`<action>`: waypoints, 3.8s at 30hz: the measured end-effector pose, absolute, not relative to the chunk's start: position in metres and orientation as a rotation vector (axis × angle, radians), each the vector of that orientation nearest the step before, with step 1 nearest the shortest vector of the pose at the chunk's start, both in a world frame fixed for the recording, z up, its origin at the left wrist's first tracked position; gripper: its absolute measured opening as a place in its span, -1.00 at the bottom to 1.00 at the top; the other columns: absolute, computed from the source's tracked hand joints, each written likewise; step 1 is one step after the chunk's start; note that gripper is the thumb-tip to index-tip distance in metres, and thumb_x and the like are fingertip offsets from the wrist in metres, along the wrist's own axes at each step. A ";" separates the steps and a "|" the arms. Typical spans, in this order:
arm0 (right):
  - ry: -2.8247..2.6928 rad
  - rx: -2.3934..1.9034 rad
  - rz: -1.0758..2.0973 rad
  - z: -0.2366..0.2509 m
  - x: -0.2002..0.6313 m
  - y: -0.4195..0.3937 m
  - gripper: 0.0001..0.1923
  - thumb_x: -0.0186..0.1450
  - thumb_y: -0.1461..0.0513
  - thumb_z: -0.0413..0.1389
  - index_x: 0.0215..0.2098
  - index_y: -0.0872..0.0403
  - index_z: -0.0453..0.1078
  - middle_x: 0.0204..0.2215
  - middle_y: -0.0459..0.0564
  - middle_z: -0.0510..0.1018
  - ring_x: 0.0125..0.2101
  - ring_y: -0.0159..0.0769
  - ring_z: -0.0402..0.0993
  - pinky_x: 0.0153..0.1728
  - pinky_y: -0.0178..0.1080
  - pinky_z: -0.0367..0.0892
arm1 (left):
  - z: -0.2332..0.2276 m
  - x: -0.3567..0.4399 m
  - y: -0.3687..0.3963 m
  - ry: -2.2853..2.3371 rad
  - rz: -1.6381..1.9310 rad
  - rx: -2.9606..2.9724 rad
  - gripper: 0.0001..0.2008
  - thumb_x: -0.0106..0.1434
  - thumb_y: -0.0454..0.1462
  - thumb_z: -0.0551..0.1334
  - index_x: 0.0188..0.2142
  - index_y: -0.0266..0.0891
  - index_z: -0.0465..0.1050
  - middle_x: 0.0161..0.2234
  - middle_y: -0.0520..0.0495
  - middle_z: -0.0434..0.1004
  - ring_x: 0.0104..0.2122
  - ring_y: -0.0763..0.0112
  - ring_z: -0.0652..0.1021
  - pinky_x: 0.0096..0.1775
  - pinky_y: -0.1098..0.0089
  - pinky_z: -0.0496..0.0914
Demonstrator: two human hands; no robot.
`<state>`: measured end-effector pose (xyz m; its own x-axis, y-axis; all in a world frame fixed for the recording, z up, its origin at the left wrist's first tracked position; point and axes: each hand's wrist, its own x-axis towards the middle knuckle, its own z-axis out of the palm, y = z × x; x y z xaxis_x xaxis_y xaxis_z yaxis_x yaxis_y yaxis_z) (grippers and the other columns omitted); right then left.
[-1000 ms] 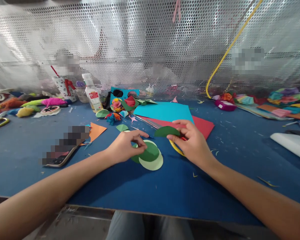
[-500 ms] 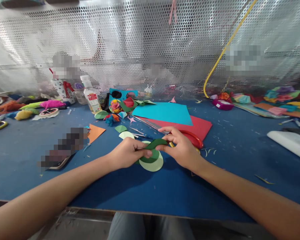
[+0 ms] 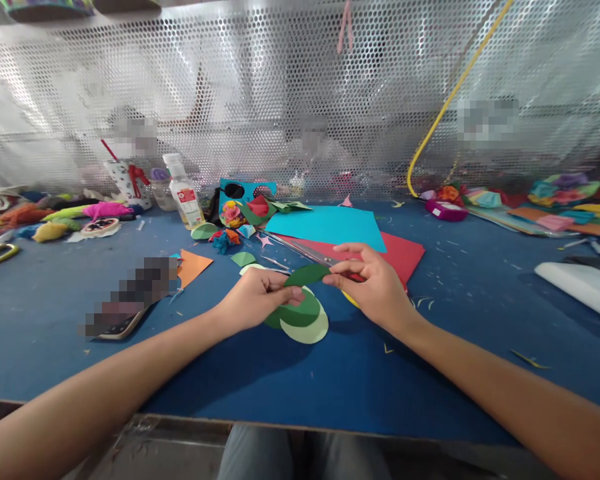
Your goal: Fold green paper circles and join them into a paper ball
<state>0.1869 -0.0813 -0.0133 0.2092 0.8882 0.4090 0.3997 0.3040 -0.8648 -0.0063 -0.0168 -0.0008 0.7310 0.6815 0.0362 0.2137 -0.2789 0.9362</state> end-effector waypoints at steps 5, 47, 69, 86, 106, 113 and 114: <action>-1.390 -1.300 0.558 -0.010 0.187 -0.085 -0.64 0.08 0.13 0.20 -0.21 0.04 0.24 -0.57 -0.12 0.53 -0.44 -0.25 0.50 -0.37 -0.23 0.36 | 0.002 -0.007 -0.015 0.605 0.487 1.775 -0.68 0.13 -0.08 0.17 -0.32 -0.31 0.48 -0.32 -0.12 0.58 -0.30 0.31 0.56 -0.30 0.42 0.42; -1.829 -1.398 0.400 -0.015 0.176 -0.092 -0.81 0.24 0.16 0.00 -0.48 0.07 0.29 -0.57 -0.13 0.39 -0.52 -0.39 0.30 -0.47 -0.33 0.23 | -0.003 -0.006 -0.016 0.816 0.819 1.898 -0.72 0.12 -0.13 0.20 -0.23 -0.23 0.29 -0.61 0.12 0.38 -0.63 0.55 0.37 -0.58 0.54 0.23; -1.876 -1.163 0.197 -0.015 0.169 -0.098 -0.94 0.22 0.24 0.05 -0.38 0.05 0.34 -0.47 -0.06 0.45 -0.45 -0.36 0.37 -0.38 -0.29 0.30 | -0.002 -0.005 -0.026 0.561 0.850 2.478 -0.83 0.15 -0.24 0.18 -0.30 -0.25 0.48 -0.29 -0.10 0.52 -0.36 0.42 0.50 -0.35 0.48 0.37; -1.826 -1.225 0.138 -0.016 0.167 -0.095 -0.86 0.15 0.27 0.14 -0.32 0.06 0.27 -0.36 -0.04 0.40 -0.43 -0.36 0.33 -0.46 -0.32 0.28 | -0.003 -0.006 -0.031 0.714 0.677 2.451 -0.67 0.16 -0.21 0.16 -0.05 -0.11 0.28 -0.37 0.05 0.54 -0.42 0.45 0.52 -0.39 0.50 0.34; -1.834 -1.330 0.388 -0.018 0.165 -0.094 -0.91 0.16 0.23 0.12 -0.35 0.06 0.31 -0.47 -0.11 0.46 -0.47 -0.39 0.36 -0.42 -0.31 0.29 | -0.005 -0.005 -0.031 0.714 0.573 2.499 -0.68 0.12 -0.28 0.16 -0.09 -0.07 0.31 -0.40 0.08 0.53 -0.43 0.43 0.51 -0.41 0.50 0.32; -1.844 -1.349 0.417 -0.018 0.166 -0.095 -0.90 0.18 0.22 0.09 -0.32 0.06 0.30 -0.46 -0.12 0.45 -0.46 -0.40 0.35 -0.41 -0.31 0.29 | -0.004 -0.006 -0.031 0.714 0.535 2.500 -0.66 0.13 -0.30 0.13 -0.07 -0.07 0.30 -0.33 0.07 0.54 -0.36 0.39 0.52 -0.36 0.48 0.33; -1.844 -1.352 0.422 -0.018 0.166 -0.095 -0.90 0.18 0.22 0.09 -0.32 0.06 0.30 -0.46 -0.12 0.45 -0.46 -0.39 0.35 -0.41 -0.31 0.29 | -0.004 -0.006 -0.031 0.711 0.522 2.499 -0.66 0.14 -0.30 0.12 -0.06 -0.07 0.30 -0.31 0.06 0.54 -0.34 0.38 0.52 -0.34 0.47 0.33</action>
<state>0.1657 -0.0945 -0.0178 -0.1150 0.9091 0.4004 0.6446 0.3750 -0.6663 -0.0056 -0.0306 -0.0040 0.7916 0.5688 0.2232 0.3829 -0.7464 0.5443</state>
